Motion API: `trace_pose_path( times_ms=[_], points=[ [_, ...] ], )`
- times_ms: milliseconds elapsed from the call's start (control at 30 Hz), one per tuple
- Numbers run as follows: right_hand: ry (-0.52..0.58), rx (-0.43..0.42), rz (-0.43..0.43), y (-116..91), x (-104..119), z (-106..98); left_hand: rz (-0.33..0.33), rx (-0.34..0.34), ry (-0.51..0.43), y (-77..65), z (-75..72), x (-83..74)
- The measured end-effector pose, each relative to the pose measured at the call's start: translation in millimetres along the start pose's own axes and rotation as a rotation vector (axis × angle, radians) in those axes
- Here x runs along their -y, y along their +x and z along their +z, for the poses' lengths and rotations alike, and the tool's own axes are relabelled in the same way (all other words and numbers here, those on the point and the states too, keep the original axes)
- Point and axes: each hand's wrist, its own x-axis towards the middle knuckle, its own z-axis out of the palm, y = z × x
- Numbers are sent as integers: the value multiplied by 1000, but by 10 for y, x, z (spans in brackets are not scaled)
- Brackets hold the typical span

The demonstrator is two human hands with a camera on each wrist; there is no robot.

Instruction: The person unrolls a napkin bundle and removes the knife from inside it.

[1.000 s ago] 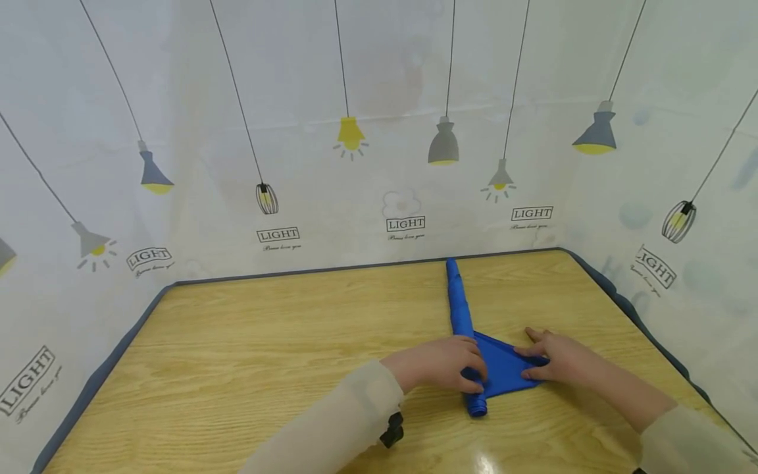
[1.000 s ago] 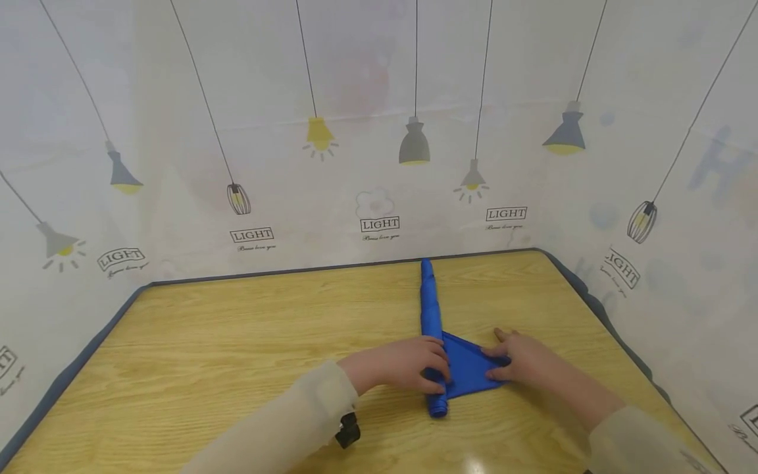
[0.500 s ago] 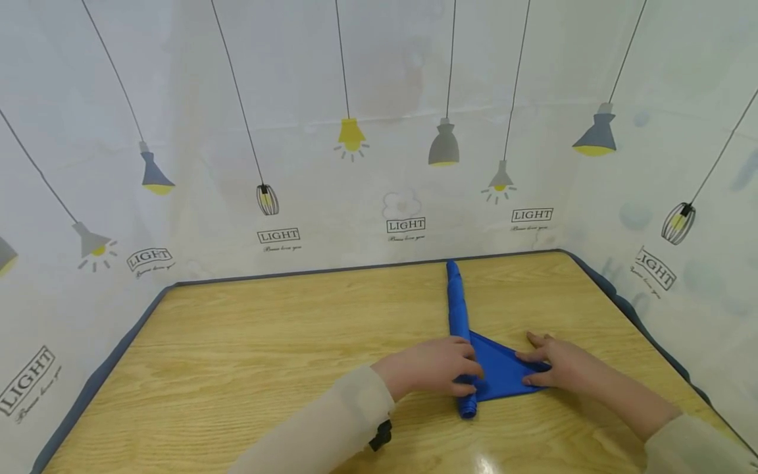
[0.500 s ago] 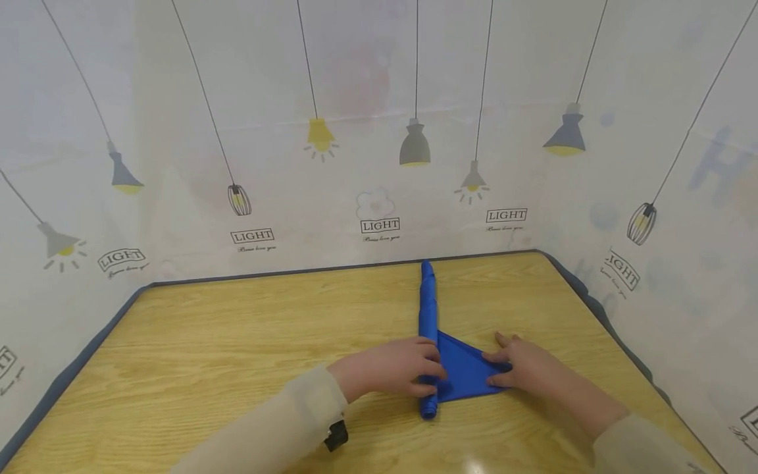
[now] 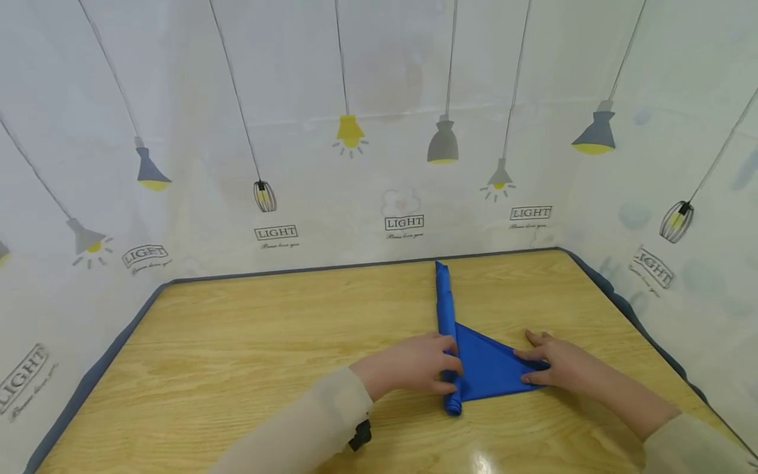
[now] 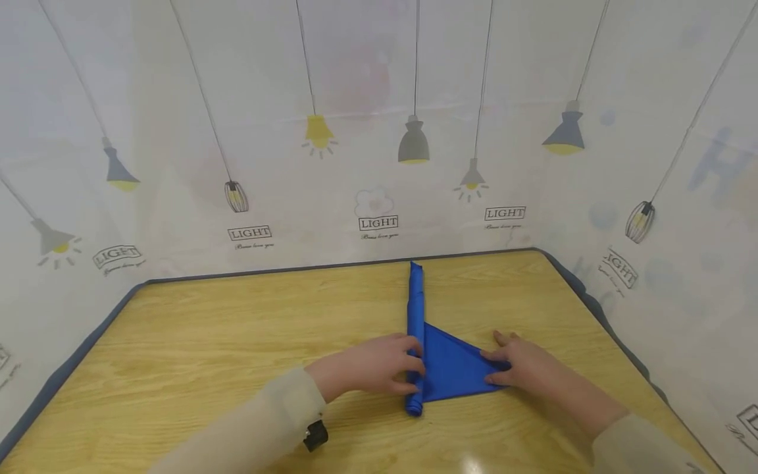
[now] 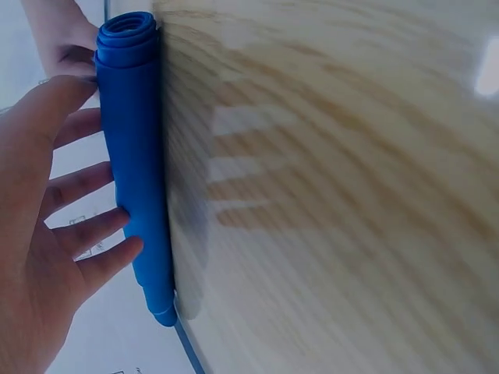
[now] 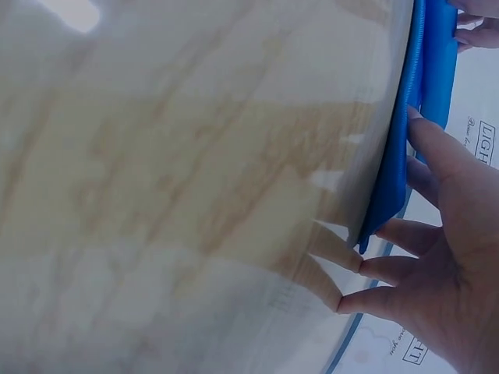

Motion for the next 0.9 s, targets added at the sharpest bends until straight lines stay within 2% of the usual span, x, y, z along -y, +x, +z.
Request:
trace_pose_path(
  times_ms=[200, 333, 533, 700, 900],
  points=[
    [6, -4, -13, 12, 3, 12, -11, -4, -18, -107, 8, 35],
    [9, -6, -14, 10, 10, 19, 0, -4, 5, -143, -25, 30],
    [12, -15, -21, -3, 27, 9, 34, 24, 61, -103, -73, 6],
    [15, -13, -16, -5, 35, 2, 9, 91, 63, -48, -70, -14],
    [6, -8, -16, -10, 19, 2, 13, 59, 101, -47, -52, 0]
  ],
)
